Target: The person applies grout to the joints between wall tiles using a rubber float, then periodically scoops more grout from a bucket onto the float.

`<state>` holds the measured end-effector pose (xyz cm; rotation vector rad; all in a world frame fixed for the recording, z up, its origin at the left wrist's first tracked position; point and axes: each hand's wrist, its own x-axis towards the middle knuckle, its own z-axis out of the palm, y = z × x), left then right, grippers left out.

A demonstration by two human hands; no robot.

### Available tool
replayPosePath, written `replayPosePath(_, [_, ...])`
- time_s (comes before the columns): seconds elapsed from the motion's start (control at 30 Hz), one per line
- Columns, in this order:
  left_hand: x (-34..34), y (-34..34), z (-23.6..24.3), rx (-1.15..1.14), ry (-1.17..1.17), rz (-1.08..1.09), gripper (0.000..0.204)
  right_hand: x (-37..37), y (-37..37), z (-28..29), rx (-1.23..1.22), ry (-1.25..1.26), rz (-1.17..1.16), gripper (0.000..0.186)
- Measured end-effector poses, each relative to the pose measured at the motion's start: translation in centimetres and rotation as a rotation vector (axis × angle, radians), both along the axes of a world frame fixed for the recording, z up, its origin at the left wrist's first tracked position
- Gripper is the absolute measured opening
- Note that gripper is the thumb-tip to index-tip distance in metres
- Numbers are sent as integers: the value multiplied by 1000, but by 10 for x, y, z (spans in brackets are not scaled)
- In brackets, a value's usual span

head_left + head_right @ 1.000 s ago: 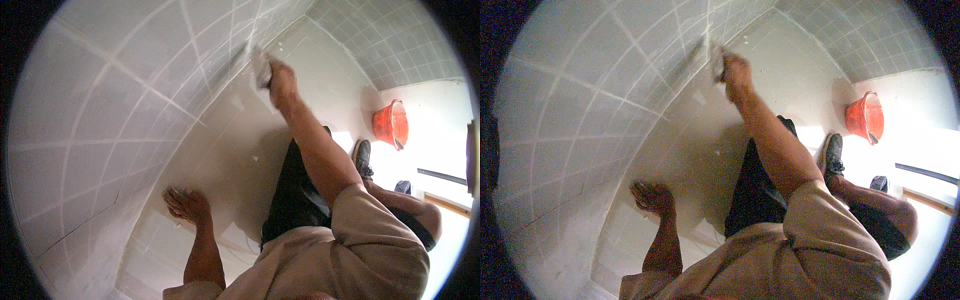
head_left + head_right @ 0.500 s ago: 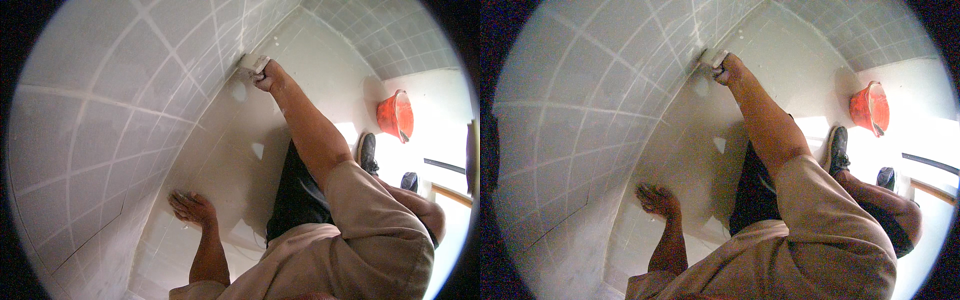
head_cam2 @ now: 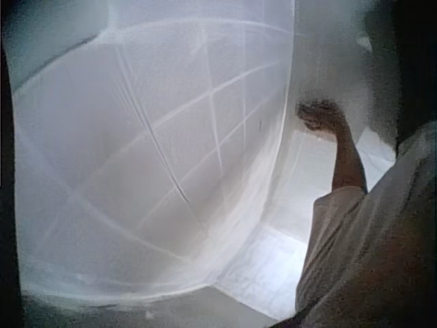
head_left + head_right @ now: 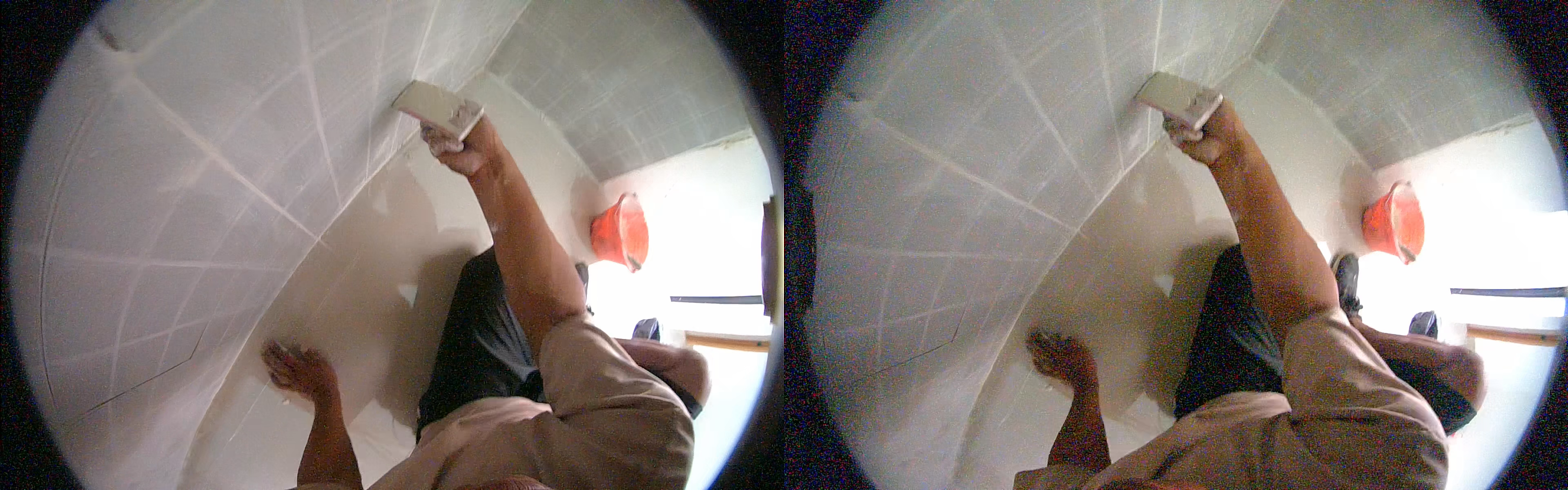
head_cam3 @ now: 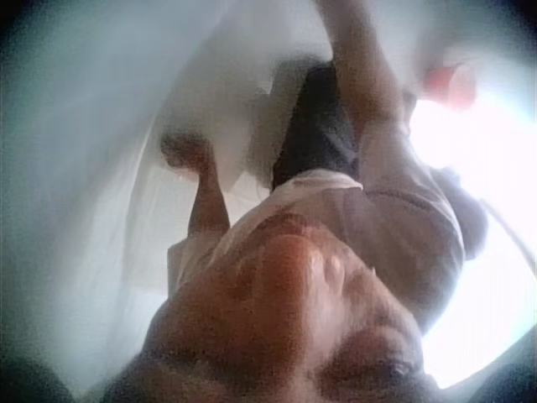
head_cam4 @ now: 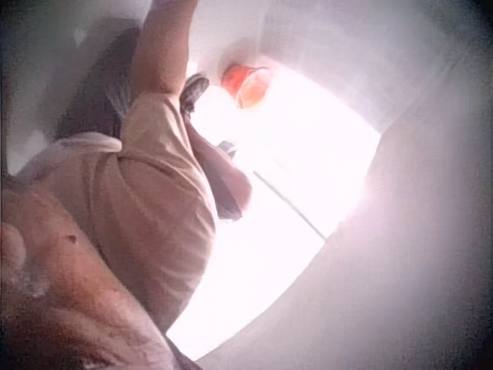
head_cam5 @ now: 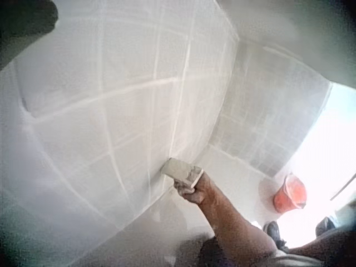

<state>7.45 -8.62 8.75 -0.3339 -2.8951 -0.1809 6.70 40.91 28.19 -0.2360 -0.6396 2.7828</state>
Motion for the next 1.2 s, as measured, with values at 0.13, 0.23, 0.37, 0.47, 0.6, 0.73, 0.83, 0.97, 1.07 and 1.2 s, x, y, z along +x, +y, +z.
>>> replayPosePath(0.13, [-5,0,-3,281,8,30,55,2,-14,51,112,-6,-39,32])
replayPosePath(0.23, [5,3,27,172,-225,90,59,0,-30,82,194,75,86,36])
replayPosePath(0.37, [4,-14,8,60,-245,49,72,6,-54,136,232,140,183,35])
replayPosePath(0.47, [5,-2,47,514,-285,128,65,16,-75,216,604,185,-128,36])
replayPosePath(0.6, [4,3,50,225,19,66,57,10,-122,298,1107,307,-430,33])
replayPosePath(0.73, [5,-1,48,308,-47,35,58,-5,-141,332,1642,396,-592,24])
replayPosePath(0.83, [5,-1,41,254,-48,86,60,-26,-160,340,1857,458,-721,20])
replayPosePath(0.97, [9,-2,30,125,10,41,57,-44,-166,353,2490,430,-1109,14])
replayPosePath(1.07, [11,4,44,223,-2,61,61,-41,-173,356,2678,375,-1267,9])
replayPosePath(1.2, [13,-2,49,228,-39,114,61,-31,-185,349,2488,323,-1197,5])
